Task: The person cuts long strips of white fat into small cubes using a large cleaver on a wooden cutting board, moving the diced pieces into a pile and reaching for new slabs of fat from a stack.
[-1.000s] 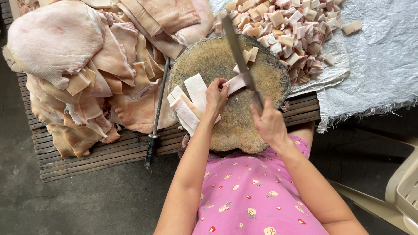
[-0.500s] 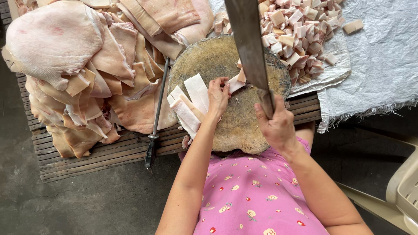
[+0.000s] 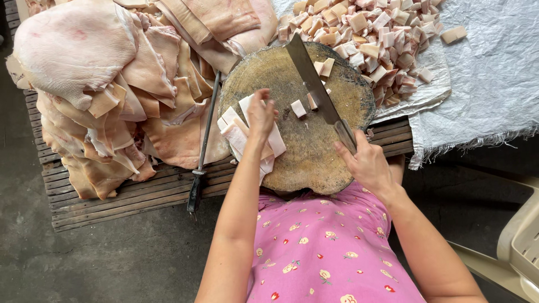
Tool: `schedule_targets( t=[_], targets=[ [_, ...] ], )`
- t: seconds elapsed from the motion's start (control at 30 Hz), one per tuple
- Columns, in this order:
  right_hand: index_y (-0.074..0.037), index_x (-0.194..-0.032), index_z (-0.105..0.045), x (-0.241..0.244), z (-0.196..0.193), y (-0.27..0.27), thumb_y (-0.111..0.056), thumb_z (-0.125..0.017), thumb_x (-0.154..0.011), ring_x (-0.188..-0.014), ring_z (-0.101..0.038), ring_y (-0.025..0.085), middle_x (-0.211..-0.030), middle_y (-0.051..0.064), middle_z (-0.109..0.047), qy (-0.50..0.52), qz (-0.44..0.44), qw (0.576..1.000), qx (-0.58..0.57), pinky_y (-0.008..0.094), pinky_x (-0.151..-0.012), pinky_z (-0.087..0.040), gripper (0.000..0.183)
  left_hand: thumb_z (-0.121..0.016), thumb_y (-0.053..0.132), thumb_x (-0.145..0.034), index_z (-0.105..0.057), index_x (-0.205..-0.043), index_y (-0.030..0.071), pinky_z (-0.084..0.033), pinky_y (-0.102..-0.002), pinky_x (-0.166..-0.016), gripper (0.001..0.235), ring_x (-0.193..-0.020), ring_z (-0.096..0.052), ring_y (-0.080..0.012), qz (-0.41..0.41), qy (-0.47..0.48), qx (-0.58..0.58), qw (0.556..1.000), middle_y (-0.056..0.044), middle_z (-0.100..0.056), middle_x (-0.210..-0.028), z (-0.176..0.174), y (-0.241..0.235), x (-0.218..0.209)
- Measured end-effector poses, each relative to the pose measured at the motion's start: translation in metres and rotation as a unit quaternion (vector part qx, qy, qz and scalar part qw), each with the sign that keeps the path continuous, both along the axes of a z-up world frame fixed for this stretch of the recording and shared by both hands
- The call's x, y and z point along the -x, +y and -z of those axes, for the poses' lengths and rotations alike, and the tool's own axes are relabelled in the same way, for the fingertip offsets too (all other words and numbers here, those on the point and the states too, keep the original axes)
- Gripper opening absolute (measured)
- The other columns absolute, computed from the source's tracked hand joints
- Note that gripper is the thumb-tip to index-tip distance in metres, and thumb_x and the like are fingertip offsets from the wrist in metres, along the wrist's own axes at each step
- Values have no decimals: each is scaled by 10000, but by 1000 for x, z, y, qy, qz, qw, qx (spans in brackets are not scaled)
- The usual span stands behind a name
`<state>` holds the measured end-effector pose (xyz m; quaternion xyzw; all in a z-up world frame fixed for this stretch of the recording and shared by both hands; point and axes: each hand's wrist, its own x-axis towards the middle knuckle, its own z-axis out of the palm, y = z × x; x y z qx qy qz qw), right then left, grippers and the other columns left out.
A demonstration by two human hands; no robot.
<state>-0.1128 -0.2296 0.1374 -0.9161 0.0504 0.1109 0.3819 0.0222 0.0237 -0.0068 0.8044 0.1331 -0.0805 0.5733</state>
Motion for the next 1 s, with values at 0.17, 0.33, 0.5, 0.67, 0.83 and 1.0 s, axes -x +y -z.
schedule_targets(
  t=[0.17, 0.33, 0.5, 0.67, 0.83, 1.0],
  targets=[
    [-43, -1169, -591, 35, 11, -22, -381, -651, -948, -652, -724, 406, -700, 224, -703, -16, -97, 993, 66, 500, -574, -572, 408, -536, 24, -971, -455, -1375, 0, -600, -293, -505, 413, -675, -706, -185, -13, 18, -50, 998, -212, -544, -1306, -42, 53, 0],
    [-64, -1073, -565, 31, 40, -63, -378, -633, -962, -612, -727, 399, -676, 202, -709, 17, -131, 977, 167, 515, -563, -602, 340, -615, 243, -1073, -601, -1162, -41, -594, -420, -765, 298, -870, -732, -305, 126, 102, -284, 945, -223, -733, -1052, -43, 38, 26],
    [-26, -1110, -549, -36, 45, -97, -396, -604, -1031, -595, -725, 389, -676, 203, -688, -14, -80, 979, 186, 493, -561, -607, 383, -744, 356, -898, -555, -1096, -31, -530, -542, -803, 474, -948, -679, -447, 86, 5, -376, 923, -252, -684, -1027, -40, 10, 56],
    [-8, -1166, -571, -64, 22, -99, -411, -581, -1082, -676, -720, 408, -686, 214, -690, -80, 44, 987, 135, 523, -635, -589, 412, -722, 353, -924, -529, -1236, -15, -534, -533, -822, 520, -972, -684, -433, 76, 25, -394, 915, -242, -668, -1092, -42, -3, 58],
    [-17, -1296, -469, -14, 21, -65, -405, -538, -1045, -729, -736, 440, -794, 274, -705, 4, 104, 994, 32, 513, -636, -601, 467, -678, 279, -964, -367, -1513, -32, -540, -532, -795, 703, -943, -679, -417, 84, 2, -353, 932, -279, -588, -1213, -27, -21, 62],
    [17, -1272, -444, 27, 44, -42, -293, -563, -1027, -911, -660, 575, -955, 362, -684, 16, 64, 996, 60, 605, -811, -515, 413, -704, 146, -870, -436, -1458, 10, -517, -487, -911, 660, -1075, -597, -372, 110, -153, -368, 911, -260, -556, -1358, -13, -58, 75]
  ],
)
